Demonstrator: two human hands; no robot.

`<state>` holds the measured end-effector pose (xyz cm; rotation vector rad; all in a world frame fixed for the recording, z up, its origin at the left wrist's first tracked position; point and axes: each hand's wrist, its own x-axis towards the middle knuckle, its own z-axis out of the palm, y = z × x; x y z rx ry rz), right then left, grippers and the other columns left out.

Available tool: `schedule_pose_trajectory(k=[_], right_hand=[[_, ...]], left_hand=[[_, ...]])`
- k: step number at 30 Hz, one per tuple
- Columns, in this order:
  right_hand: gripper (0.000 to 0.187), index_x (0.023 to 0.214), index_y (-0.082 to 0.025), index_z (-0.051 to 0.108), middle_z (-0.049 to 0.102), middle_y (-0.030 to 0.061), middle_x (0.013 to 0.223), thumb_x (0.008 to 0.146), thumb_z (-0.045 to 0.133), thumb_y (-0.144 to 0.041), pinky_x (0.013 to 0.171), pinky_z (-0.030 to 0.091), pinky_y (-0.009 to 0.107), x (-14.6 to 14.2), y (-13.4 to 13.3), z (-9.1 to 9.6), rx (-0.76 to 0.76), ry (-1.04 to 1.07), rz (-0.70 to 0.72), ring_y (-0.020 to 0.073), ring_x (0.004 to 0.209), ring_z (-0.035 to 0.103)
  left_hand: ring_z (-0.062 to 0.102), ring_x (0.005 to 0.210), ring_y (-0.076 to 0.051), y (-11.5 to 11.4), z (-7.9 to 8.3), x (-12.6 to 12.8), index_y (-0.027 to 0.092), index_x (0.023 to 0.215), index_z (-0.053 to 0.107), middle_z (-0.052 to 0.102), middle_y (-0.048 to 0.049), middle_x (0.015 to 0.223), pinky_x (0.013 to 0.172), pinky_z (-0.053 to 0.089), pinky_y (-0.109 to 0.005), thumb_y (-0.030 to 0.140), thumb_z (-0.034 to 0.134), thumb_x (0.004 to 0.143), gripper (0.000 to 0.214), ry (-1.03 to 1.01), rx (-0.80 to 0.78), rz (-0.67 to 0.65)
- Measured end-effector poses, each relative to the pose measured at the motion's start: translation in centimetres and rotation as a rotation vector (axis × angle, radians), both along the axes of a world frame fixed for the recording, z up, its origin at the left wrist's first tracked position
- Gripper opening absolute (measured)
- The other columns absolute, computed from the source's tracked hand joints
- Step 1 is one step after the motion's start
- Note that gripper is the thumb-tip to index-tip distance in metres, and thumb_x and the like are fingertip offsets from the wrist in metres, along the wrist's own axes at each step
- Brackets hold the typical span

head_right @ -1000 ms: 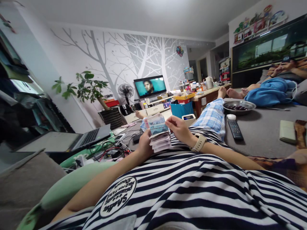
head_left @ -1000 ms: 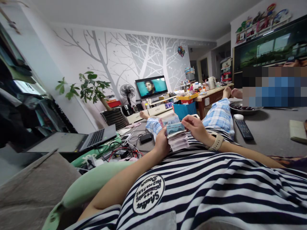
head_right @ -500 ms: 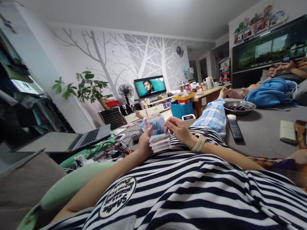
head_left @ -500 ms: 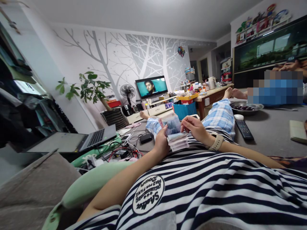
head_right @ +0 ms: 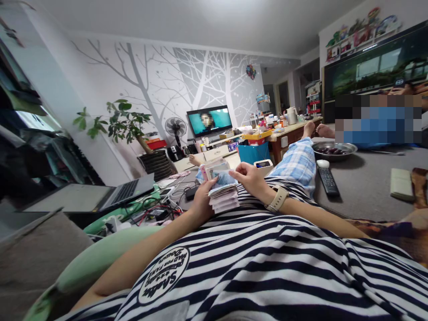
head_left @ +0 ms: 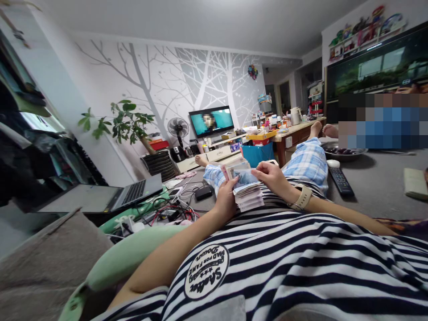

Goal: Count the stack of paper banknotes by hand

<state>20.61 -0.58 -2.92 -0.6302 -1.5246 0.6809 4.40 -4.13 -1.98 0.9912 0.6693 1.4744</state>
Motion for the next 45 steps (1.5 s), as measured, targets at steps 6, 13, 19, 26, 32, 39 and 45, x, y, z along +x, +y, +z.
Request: schedule_pose_trajectory(k=[6,13,19,26,32,39,45], right_hand=[[0.042,0.062,-0.020,0.052,0.049,-0.0034,0.056,0.079,0.065,-0.056,0.056,0.033,0.029,0.0,0.0,0.1,0.025,-0.048,0.004,0.0122,0.055,0.042],[0.040,0.065,-0.020,0.055,0.048,-0.0031,0.058,0.084,0.062,-0.054,0.059,0.034,0.029,0.0,-0.3,0.2,0.080,-0.032,-0.001,0.0126,0.057,0.041],[0.040,0.069,-0.019,0.056,0.049,-0.0014,0.065,0.088,0.059,-0.055,0.061,0.035,0.028,0.0,-0.8,0.2,0.202,-0.063,-0.003,0.0134,0.064,0.042],[0.041,0.074,-0.019,0.057,0.049,-0.0015,0.067,0.090,0.057,-0.057,0.061,0.035,0.029,0.0,-0.9,0.0,0.224,-0.050,0.017,0.0134,0.063,0.041],[0.038,0.082,-0.020,0.060,0.051,-0.0011,0.069,0.090,0.057,-0.057,0.060,0.036,0.028,-0.1,-0.9,0.0,0.216,-0.033,0.041,0.0136,0.063,0.043],[0.036,0.080,-0.019,0.061,0.054,-0.0002,0.072,0.090,0.060,-0.054,0.063,0.039,0.028,0.0,-0.6,-0.2,0.217,-0.017,0.042,0.0139,0.068,0.047],[0.037,0.079,-0.020,0.059,0.049,-0.0020,0.066,0.090,0.060,-0.055,0.056,0.035,0.027,0.0,-0.8,-0.3,0.191,-0.006,0.044,0.0128,0.060,0.042]], left_hand=[[0.072,0.095,-0.027,0.6,-0.5,-0.2,0.015,0.090,0.072,0.077,-0.0064,0.084,0.090,0.056,-0.039,0.021,0.073,0.070,0.021,0.023,0.005,0.010],[0.070,0.105,-0.028,0.3,0.2,0.4,0.013,0.098,0.071,0.077,-0.0089,0.096,0.095,0.053,-0.038,0.025,0.064,0.082,0.021,-0.047,0.005,0.007],[0.069,0.102,-0.029,-0.5,0.5,0.5,0.012,0.092,0.071,0.077,-0.0100,0.091,0.092,0.054,-0.037,0.031,0.067,0.080,0.023,0.016,0.045,0.042],[0.070,0.097,-0.026,-1.0,0.9,0.6,0.015,0.080,0.070,0.076,-0.0091,0.084,0.088,0.053,-0.033,0.030,0.069,0.078,0.016,0.074,0.041,0.086],[0.070,0.093,-0.026,-1.2,1.1,0.7,0.016,0.084,0.071,0.074,-0.0076,0.078,0.083,0.054,-0.034,0.029,0.067,0.080,0.015,0.085,-0.002,0.089],[0.070,0.088,-0.026,-0.8,0.7,0.5,0.014,0.082,0.070,0.074,-0.0085,0.079,0.080,0.056,-0.035,0.029,0.066,0.077,0.016,0.068,0.054,0.051],[0.070,0.090,-0.025,-0.1,0.5,0.5,0.015,0.086,0.069,0.074,-0.0068,0.080,0.082,0.055,-0.034,0.030,0.068,0.078,0.017,0.046,0.024,0.054]])
